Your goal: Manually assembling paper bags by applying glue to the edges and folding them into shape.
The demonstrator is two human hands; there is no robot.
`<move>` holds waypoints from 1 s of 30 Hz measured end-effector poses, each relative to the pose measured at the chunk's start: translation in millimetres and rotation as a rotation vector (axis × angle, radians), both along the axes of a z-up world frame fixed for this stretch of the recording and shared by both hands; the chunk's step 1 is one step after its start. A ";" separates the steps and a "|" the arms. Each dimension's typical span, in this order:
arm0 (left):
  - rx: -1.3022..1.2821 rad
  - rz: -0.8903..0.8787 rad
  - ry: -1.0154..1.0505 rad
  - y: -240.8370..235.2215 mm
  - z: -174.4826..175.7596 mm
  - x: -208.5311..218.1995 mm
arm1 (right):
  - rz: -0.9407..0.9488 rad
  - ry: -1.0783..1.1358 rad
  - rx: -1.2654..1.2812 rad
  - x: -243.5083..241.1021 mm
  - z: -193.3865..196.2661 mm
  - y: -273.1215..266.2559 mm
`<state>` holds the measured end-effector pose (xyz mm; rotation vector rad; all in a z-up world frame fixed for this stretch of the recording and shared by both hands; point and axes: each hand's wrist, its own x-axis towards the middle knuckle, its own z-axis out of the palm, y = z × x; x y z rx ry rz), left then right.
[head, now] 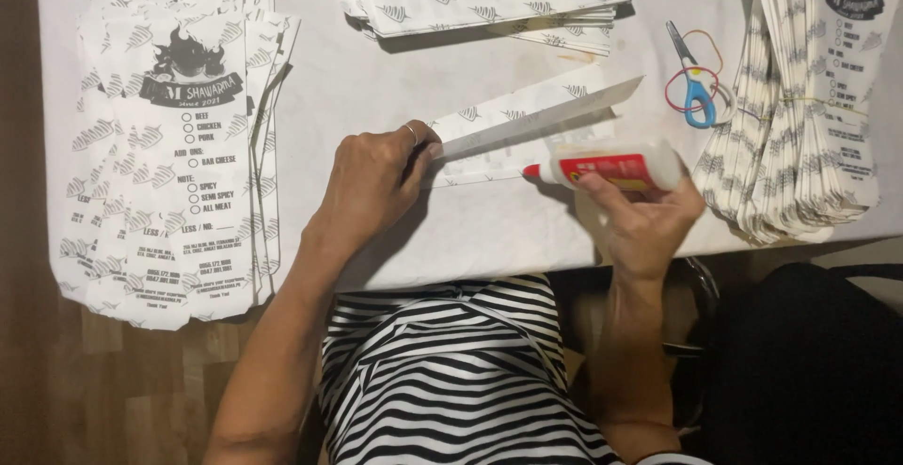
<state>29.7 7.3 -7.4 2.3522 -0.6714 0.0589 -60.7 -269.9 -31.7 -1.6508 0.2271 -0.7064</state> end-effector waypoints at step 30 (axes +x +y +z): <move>-0.093 -0.007 0.195 6.7 5.3 16.1 | -0.143 0.010 0.078 5.3 -9.5 -47.6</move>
